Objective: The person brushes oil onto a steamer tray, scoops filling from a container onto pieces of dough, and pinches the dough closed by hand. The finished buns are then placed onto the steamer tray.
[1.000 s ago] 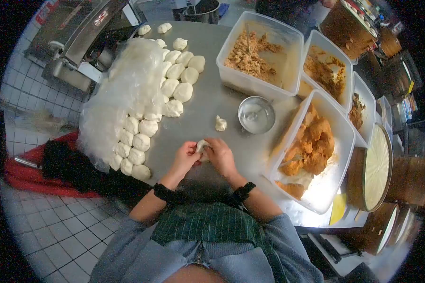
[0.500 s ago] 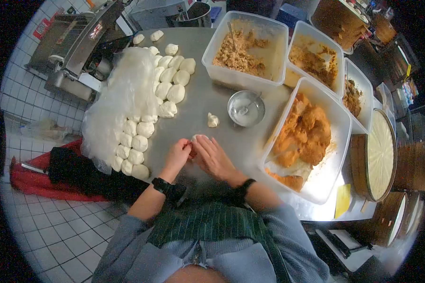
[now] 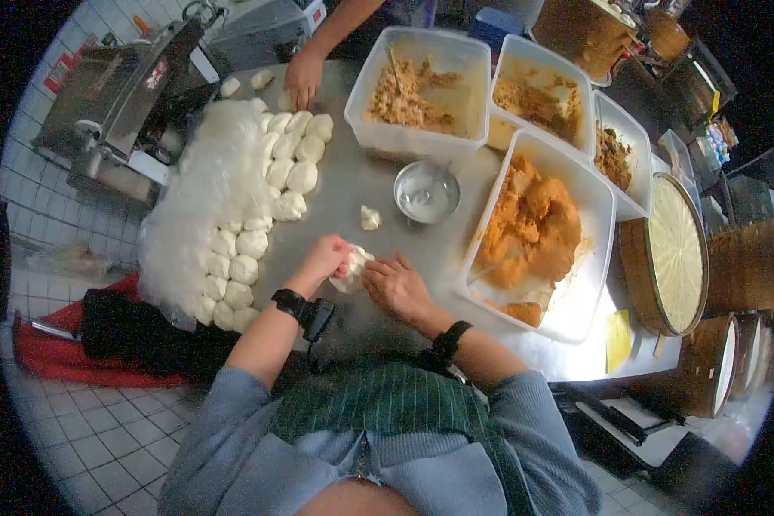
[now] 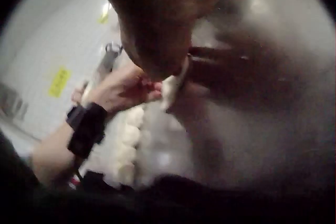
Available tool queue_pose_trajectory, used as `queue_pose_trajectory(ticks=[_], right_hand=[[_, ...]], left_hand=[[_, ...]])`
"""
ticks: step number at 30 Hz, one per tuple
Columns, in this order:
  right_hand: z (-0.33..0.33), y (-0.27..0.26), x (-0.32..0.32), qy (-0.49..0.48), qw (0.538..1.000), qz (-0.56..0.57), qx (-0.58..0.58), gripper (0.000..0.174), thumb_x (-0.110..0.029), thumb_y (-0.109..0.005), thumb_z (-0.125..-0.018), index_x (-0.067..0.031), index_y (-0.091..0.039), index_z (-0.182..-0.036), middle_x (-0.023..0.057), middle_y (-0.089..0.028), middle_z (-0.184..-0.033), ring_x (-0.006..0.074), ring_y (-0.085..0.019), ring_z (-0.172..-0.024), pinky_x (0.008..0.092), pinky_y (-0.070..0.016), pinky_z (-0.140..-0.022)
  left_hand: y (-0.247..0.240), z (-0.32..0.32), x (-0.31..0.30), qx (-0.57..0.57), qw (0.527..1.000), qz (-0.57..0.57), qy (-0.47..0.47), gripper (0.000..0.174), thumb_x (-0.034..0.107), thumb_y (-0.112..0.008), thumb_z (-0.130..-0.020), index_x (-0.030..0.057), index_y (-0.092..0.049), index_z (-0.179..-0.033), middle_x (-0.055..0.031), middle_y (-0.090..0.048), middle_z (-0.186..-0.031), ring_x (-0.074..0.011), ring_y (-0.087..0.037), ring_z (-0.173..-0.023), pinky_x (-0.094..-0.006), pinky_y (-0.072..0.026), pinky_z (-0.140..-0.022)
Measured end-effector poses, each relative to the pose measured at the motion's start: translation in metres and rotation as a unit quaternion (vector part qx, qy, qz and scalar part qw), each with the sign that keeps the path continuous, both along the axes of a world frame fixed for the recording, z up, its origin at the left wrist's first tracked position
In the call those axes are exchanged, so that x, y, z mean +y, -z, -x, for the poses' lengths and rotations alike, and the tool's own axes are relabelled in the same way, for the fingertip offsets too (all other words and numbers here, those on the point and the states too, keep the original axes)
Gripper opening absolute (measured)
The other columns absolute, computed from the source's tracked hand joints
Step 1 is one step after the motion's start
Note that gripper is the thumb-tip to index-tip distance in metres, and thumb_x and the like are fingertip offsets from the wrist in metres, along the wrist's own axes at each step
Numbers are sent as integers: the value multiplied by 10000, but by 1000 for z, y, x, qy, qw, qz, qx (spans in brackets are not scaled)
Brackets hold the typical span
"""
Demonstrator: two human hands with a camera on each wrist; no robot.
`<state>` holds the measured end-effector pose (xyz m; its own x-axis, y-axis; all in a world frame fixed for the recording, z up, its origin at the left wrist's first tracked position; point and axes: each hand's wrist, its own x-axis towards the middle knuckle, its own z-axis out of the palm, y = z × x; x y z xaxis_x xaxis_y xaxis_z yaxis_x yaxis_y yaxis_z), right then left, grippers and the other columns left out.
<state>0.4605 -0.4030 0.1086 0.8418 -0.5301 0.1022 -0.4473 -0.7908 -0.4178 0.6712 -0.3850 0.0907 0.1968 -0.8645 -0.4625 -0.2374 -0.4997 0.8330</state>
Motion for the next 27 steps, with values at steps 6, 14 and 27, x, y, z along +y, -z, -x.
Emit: queue_pose_trajectory(ticks=[6, 14, 27], right_hand=[[-23, 14, -5, 16, 987, 25, -160, 288, -138, -563, -839, -63, -586, -1116, 120, -590, -1168, 294, -554, -1094, 411, -448, -938], [-46, 14, -10, 222, 967, -50, -111, 240, -173, -627, -791, -61, -611, -1003, 150, -619, -945, 338, -597, -895, 430, -486, -761], [17, -150, -12, 62, 929, -288, -223, 258, -156, -660, -798, -49, -601, -1026, 129, -647, -831, 259, -640, -765, 355, -514, -711]], left_hand=[[-8, 9, 20, 152, 986, 28, -70, 145, 111, -504, -910, -12, -552, -968, -70, -581, -760, -157, -605, -601, -287, -508, -517], [-23, 6, 27, 274, 944, 74, -168, 140, 140, -557, -891, 20, -556, -964, -65, -582, -779, -156, -595, -655, -267, -505, -562], [-109, 46, 48, 664, 728, 0, -172, 507, 439, -457, -934, -7, -525, -1164, -180, -580, -1160, -290, -563, -1085, -411, -453, -934]])
